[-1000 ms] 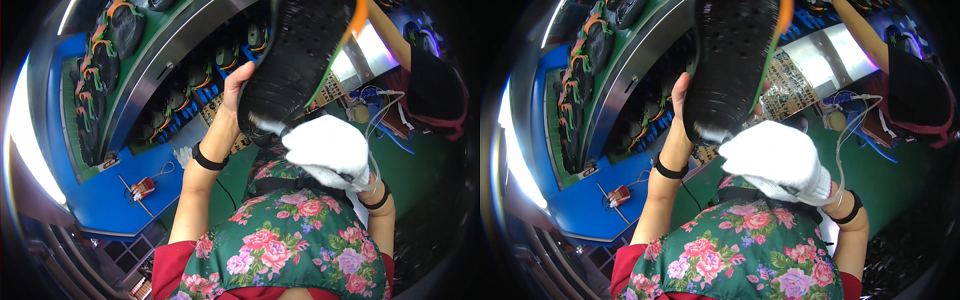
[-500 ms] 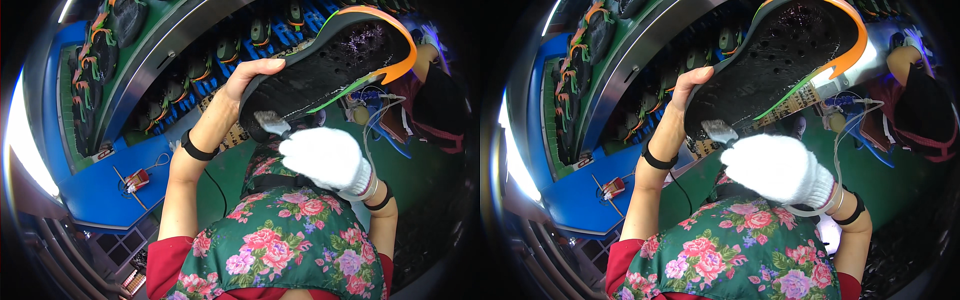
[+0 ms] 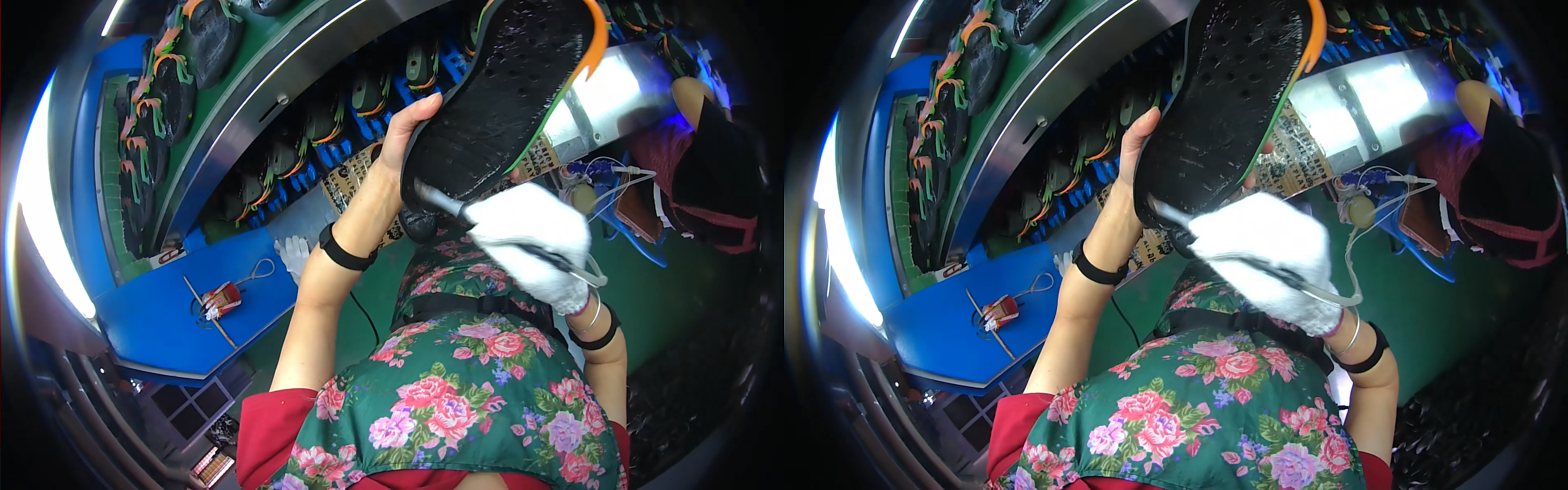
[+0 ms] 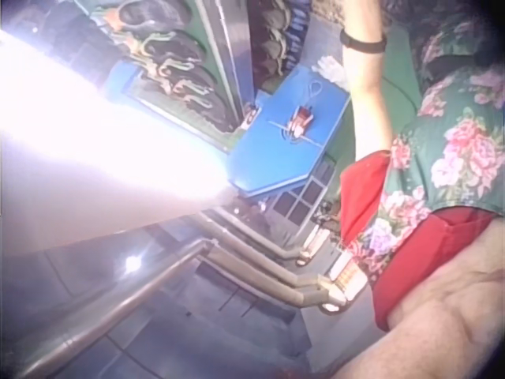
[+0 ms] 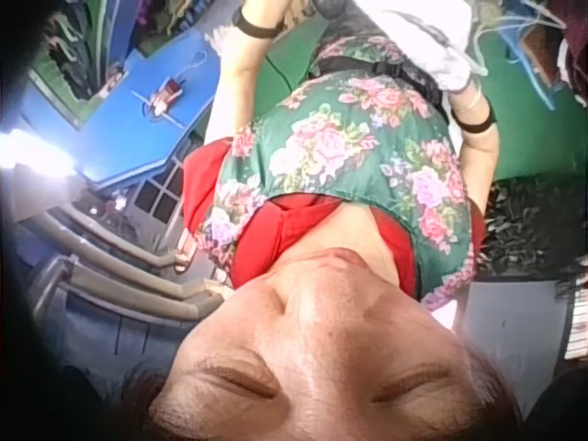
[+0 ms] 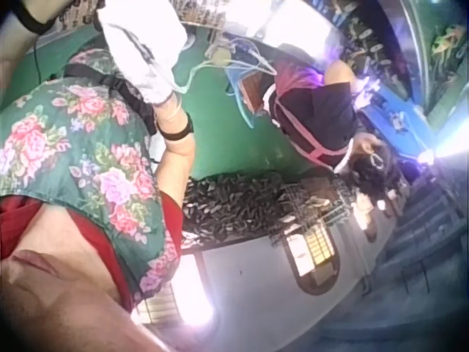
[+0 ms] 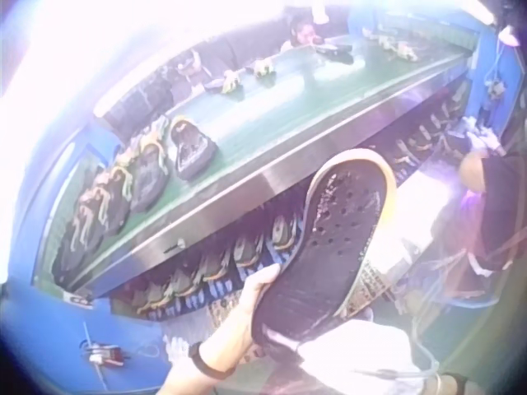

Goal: Applying a liquid coating or adhesive to shoe soles using a brush.

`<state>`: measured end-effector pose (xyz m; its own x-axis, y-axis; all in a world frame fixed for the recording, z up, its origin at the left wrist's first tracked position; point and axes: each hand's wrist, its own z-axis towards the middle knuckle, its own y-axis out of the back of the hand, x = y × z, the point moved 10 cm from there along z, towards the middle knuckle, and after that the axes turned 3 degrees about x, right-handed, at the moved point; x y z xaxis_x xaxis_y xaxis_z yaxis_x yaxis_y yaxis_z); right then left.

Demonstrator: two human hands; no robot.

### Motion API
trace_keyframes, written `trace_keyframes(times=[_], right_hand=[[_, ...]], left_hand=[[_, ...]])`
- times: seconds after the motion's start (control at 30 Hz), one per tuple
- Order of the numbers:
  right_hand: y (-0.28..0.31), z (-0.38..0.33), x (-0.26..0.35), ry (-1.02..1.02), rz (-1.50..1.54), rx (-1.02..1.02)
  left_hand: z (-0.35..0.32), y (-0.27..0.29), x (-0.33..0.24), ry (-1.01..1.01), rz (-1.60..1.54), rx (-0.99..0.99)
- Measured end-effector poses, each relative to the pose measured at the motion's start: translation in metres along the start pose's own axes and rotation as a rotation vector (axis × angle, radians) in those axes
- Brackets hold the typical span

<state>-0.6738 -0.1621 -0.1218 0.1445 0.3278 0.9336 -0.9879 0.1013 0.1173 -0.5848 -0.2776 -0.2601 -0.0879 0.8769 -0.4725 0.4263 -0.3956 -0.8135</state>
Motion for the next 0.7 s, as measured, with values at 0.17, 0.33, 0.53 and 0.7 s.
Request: trace_keyframes(times=[0.17, 0.33, 0.53, 0.7], right_hand=[[0.014, -0.005, -0.024, -0.141, 0.277, 0.008], [0.061, 0.023, -0.015, 0.013, -0.294, -0.090], [0.036, 0.023, 0.014, 0.268, -0.641, 0.080], [0.024, 0.004, 0.008, 0.091, 0.045, 0.122]], left_hand=[[-0.007, -0.017, 0.022, -0.016, -0.373, -0.020], [-0.015, -0.037, 0.063, 0.045, -0.697, 0.033], [-0.015, -0.051, 0.061, -0.022, -0.871, 0.153], [-0.019, -0.042, 0.030, -0.163, -0.497, 0.012]])
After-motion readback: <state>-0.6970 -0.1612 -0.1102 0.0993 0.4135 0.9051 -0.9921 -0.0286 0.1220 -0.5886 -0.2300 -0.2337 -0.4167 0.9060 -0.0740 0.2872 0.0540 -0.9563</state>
